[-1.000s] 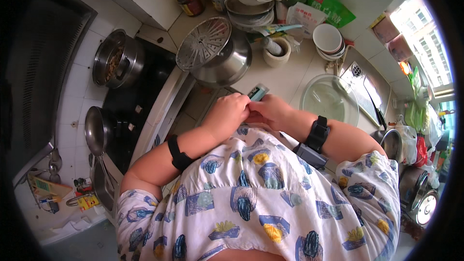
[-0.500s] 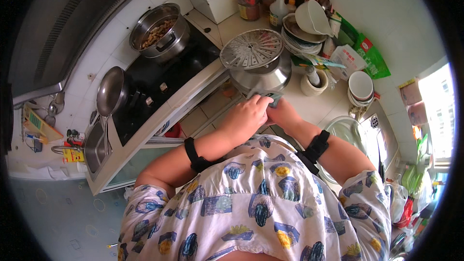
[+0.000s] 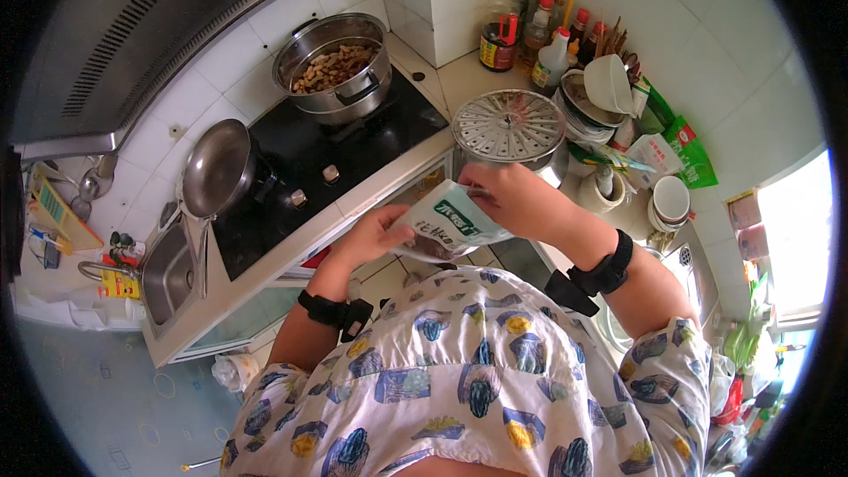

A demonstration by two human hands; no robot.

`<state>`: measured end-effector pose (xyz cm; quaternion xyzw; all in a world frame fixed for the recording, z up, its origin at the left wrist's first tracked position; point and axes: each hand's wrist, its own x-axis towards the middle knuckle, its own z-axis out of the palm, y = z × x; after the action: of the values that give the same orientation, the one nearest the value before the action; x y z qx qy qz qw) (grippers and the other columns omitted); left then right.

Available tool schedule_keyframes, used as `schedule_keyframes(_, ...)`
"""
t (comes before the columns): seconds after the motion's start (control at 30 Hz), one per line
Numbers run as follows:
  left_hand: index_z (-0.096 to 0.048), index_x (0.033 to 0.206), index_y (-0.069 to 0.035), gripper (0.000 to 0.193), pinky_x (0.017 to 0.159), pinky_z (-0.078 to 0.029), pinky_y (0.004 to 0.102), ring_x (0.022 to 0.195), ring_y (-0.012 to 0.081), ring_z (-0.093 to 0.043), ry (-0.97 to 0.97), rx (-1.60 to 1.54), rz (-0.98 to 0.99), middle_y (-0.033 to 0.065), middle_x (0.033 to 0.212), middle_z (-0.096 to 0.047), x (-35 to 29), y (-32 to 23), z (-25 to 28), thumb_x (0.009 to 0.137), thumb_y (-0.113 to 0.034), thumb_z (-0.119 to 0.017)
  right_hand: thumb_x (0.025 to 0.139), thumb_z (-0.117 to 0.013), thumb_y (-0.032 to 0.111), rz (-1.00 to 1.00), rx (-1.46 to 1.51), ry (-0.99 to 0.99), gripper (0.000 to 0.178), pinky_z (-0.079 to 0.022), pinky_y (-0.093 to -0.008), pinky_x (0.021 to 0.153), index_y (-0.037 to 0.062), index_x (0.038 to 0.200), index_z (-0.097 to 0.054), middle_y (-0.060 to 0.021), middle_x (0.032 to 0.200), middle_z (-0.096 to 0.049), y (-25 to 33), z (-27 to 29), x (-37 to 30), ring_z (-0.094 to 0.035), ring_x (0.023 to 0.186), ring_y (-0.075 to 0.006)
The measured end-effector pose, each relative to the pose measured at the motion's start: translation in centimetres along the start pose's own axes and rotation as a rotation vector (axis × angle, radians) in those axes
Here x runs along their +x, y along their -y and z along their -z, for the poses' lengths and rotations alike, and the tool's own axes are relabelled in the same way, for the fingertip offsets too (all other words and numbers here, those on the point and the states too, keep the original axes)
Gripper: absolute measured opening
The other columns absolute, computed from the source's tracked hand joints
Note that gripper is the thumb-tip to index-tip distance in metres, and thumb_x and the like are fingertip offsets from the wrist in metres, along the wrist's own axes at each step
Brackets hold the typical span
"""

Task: The person adds seasoning from multiple packets, pours sugar from a bag, and places a peeled vegetable from a plastic bag into a pot on a stove.

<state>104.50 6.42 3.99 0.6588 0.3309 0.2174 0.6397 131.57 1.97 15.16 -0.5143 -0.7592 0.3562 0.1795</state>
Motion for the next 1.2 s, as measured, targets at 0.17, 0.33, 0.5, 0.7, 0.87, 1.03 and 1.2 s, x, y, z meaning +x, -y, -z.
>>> schedule_keyframes(0.17,-0.064,0.1,0.002,0.032,0.07,-0.045,0.025,0.076,0.0082,-0.053,-0.006,-0.032,-0.021,0.0009,0.083,-0.062,-0.6,1.4,3.9,0.096,-0.028,-0.058,0.08,-0.066,0.008,0.136,-0.436,-0.314,0.022,-0.051,-0.0399,0.068,0.0029,0.097,-0.052,-0.0128,0.082,-0.063,4.2,-1.3,3.5,-0.063,0.077,-0.0325)
schedule_keyframes(0.33,-0.066,0.101,0.002,0.034,0.072,-0.046,0.0255,0.076,0.0084,-0.054,-0.139,0.17,-0.046,0.0015,0.081,-0.064,-0.1,1.7,8.2,0.096,-0.03,-0.057,0.078,-0.063,0.007,0.038,-0.189,-0.137,0.024,-0.052,-0.0381,0.07,0.0059,0.102,-0.062,-0.0138,0.089,-0.067,5.3,-2.2,5.5,-0.065,0.082,-0.0307)
schedule_keyframes(0.5,-0.057,0.126,-0.004,0.038,0.086,-0.048,0.0267,0.093,0.0162,-0.064,0.021,0.089,-0.21,0.0126,0.113,-0.065,1.0,1.8,11.8,0.095,-0.025,-0.057,0.082,-0.057,0.006,-0.153,-0.013,0.308,0.035,-0.05,-0.0309,0.082,0.004,0.117,-0.056,-0.0167,0.103,-0.066,6.7,-2.7,8.1,-0.065,0.093,-0.0277)
schedule_keyframes(0.7,-0.023,0.146,-0.007,0.078,0.095,-0.049,0.0429,0.115,0.0267,-0.055,-0.107,-0.318,-0.231,0.017,0.138,-0.047,-3.6,5.3,12.1,0.092,-0.062,-0.036,0.092,-0.05,0.008,-0.039,0.752,0.341,0.039,-0.041,-0.0304,0.098,-0.0022,0.129,-0.049,-0.0101,0.125,-0.059,5.4,-5.3,8.9,-0.051,0.115,-0.015)
schedule_keyframes(0.87,-0.034,0.141,-0.005,0.077,0.085,-0.053,0.0369,0.108,0.0235,-0.06,0.041,-0.424,0.019,0.0148,0.126,-0.056,-5.0,4.8,14.0,0.093,-0.064,-0.027,0.094,-0.053,0.008,-0.025,0.573,0.416,0.036,-0.04,-0.0307,0.1,-0.0033,0.128,-0.052,-0.0128,0.128,-0.057,4.0,-9.4,10.0,-0.051,0.114,-0.0187)
schedule_keyframes(1.03,-0.045,0.133,0.0,0.064,0.073,-0.054,0.029,0.09,0.0174,-0.065,-0.112,-0.227,-0.065,0.0107,0.11,-0.064,-7.2,0.0,16.5,0.101,-0.051,-0.024,0.091,-0.06,0.007,0.077,1.493,0.334,0.04,-0.045,-0.0319,0.098,-0.0028,0.129,-0.052,-0.0156,0.13,-0.056,4.8,-12.7,10.0,-0.056,0.113,-0.02)
schedule_keyframes(1.2,-0.043,0.133,0.0,0.064,0.063,-0.056,0.0287,0.076,0.019,-0.069,-0.095,-0.249,0.162,0.0122,0.107,-0.066,-9.8,-3.6,17.4,0.102,-0.049,-0.016,0.085,-0.066,0.008,-0.035,1.75,0.323,0.051,-0.048,-0.0363,0.097,-0.0026,0.132,-0.048,-0.0192,0.127,-0.057,3.8,-17.3,14.0,-0.06,0.112,-0.0273)
